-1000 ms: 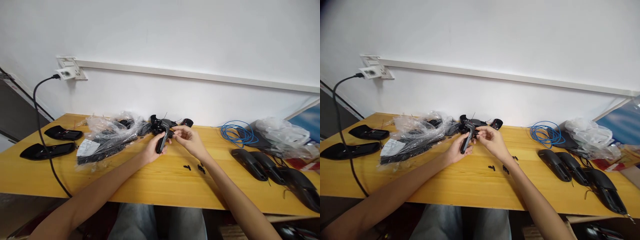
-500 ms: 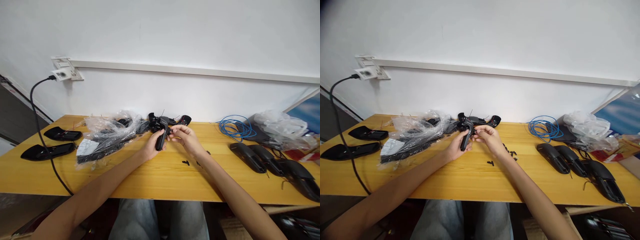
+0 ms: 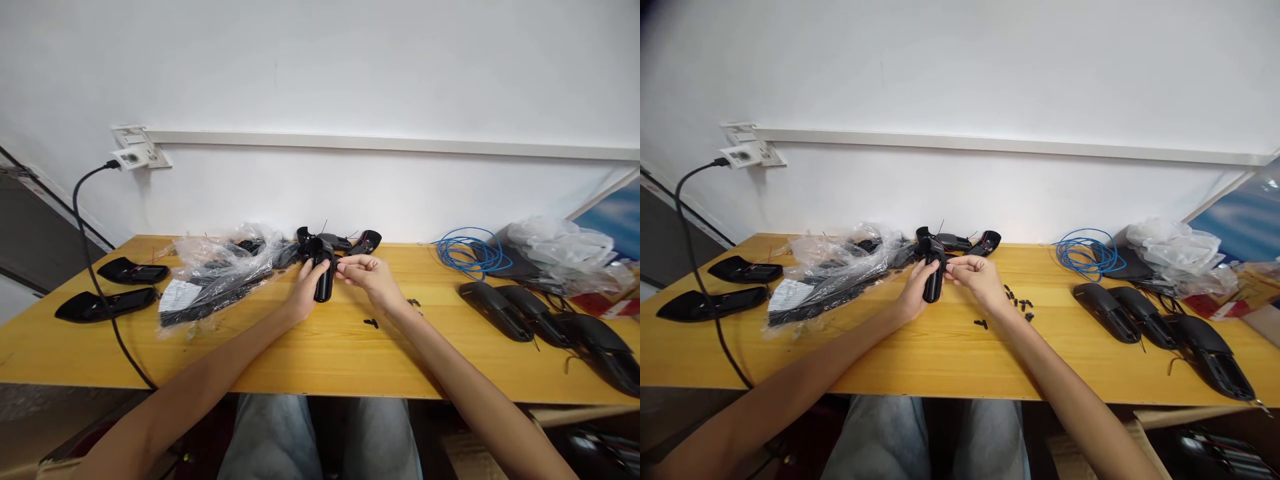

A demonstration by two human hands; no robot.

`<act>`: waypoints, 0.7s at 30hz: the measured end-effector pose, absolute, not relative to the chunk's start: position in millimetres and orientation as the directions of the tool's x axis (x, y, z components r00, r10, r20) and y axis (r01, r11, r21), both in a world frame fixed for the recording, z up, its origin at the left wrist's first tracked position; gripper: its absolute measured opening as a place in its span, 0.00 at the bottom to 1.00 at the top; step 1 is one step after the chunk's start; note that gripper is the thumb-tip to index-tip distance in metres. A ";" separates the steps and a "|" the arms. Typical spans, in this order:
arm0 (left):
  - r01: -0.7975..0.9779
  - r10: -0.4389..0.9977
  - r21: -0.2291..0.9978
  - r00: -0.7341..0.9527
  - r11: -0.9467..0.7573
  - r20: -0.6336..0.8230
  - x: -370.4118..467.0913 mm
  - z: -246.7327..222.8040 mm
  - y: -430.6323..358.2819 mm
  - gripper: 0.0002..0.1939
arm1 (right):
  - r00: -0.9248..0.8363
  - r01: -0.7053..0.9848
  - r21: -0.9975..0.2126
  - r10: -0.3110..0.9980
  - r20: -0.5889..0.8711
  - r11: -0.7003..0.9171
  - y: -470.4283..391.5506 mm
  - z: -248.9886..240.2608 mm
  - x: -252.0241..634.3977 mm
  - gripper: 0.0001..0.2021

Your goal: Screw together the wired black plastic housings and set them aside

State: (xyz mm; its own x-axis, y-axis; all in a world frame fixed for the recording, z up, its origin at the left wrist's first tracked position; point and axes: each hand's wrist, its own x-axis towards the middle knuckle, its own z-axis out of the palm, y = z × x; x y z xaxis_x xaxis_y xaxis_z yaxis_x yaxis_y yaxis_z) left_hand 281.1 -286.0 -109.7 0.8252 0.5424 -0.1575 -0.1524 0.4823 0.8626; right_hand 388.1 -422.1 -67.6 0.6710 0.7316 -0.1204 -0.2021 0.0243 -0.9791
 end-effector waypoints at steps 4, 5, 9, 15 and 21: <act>-0.168 0.585 0.896 0.803 0.411 -0.117 282.3 -116.7 -286.8 0.24 | 0.681 -0.186 -0.982 0.723 -0.114 0.020 -421.9 -68.4 389.1 0.23; -0.167 0.589 0.904 0.801 0.395 -0.109 282.4 -118.0 -286.9 0.24 | 0.683 -0.179 -0.984 0.722 -0.112 0.017 -421.8 -68.9 389.4 0.23; -0.157 0.600 0.919 0.794 0.361 -0.101 282.0 -120.1 -287.8 0.24 | 0.698 -0.156 -0.988 0.709 -0.101 0.013 -421.2 -72.5 390.0 0.23; -0.149 0.611 0.943 0.789 0.296 -0.067 280.0 -121.5 -288.6 0.22 | 0.691 -0.099 -0.995 0.720 -0.063 0.008 -422.0 -78.8 392.2 0.23; -0.113 0.531 0.925 0.841 0.363 -0.106 277.2 -113.5 -286.4 0.24 | 0.608 -0.080 -0.997 0.792 -0.054 -0.007 -423.9 -79.8 395.5 0.30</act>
State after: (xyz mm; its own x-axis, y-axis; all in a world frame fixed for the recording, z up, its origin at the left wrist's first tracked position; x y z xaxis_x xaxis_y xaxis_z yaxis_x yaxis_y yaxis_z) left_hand 277.2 -286.4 -113.5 0.8409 0.5307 -0.1057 -0.1128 0.3629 0.9250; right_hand 395.5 -423.9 -79.8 0.6079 0.7921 -0.0543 -0.0799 -0.0070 -0.9968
